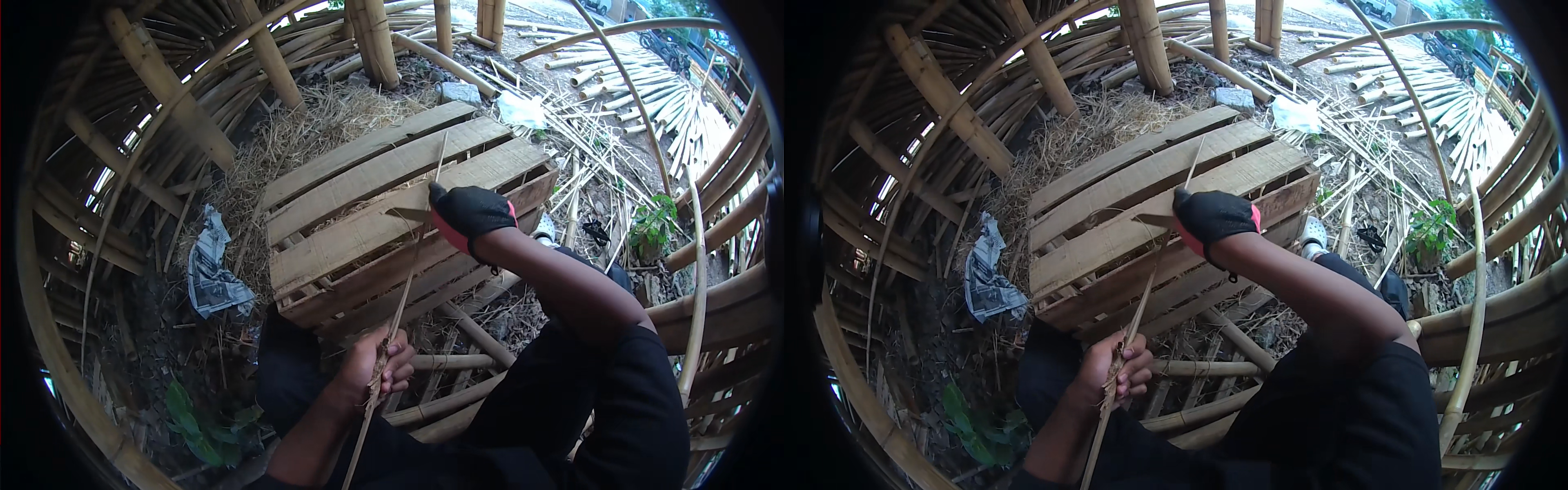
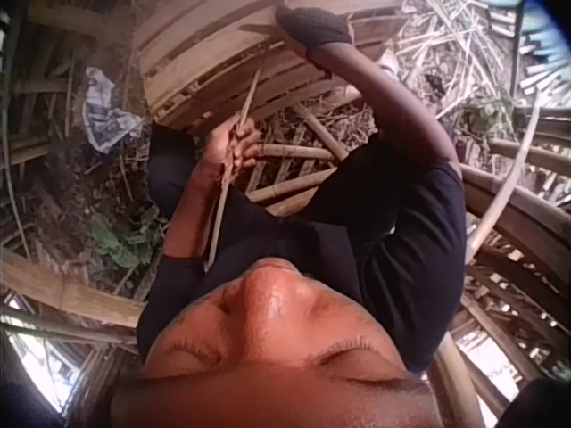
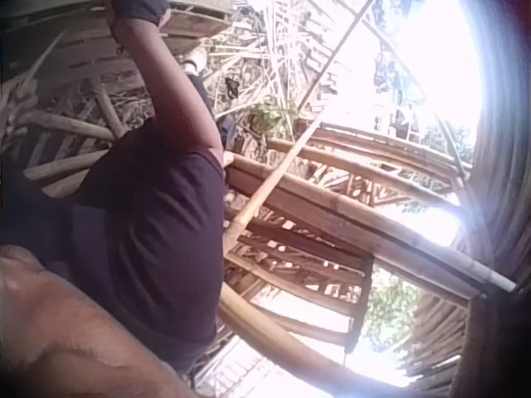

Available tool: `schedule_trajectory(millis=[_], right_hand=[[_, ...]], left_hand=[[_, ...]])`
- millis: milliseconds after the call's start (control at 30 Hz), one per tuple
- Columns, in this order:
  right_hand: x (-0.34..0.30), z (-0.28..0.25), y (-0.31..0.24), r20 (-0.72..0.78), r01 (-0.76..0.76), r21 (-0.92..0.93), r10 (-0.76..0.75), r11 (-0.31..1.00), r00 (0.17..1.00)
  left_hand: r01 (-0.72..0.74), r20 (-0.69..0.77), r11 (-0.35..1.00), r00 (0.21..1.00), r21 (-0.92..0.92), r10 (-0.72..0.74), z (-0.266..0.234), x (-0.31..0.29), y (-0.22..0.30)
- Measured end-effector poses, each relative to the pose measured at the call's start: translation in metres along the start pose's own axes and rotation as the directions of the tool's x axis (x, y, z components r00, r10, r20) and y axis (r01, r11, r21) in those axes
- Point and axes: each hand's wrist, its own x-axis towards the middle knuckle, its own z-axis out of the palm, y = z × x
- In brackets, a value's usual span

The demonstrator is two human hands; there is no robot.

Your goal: Using a small knife to shave or trim a thin bamboo pole while supported by a wooden crate inside a bamboo structure.

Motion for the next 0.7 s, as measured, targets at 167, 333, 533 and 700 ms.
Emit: schedule_trajectory(millis=[167,333,533,700], right_hand=[[-0.028,0.035,-0.021,-0.104,-0.024,0.169,0.042,0.985,0.994],[-0.003,0.01,-0.007,0.039,-0.03,-0.004,0.03,1.0,0.999],[-0.003,0.012,0.0,-0.01,0.013,0.021,-0.012,1.0,1.0],[-0.035,0.021,-0.033,-0.046,-0.041,0.139,0.048,0.989,0.998]], left_hand=[[0.015,-0.049,1.0,0.999,-0.022,-0.016,-0.001,0.004,-0.001],[-0.016,-0.047,1.0,0.999,0.006,0.016,0.002,0.0,0.001],[0.024,-0.061,1.0,0.998,0.011,-0.024,0.004,0.001,-0.002],[0.039,-0.053,0.999,0.998,0.003,-0.039,-0.003,0.0,-0.002]])
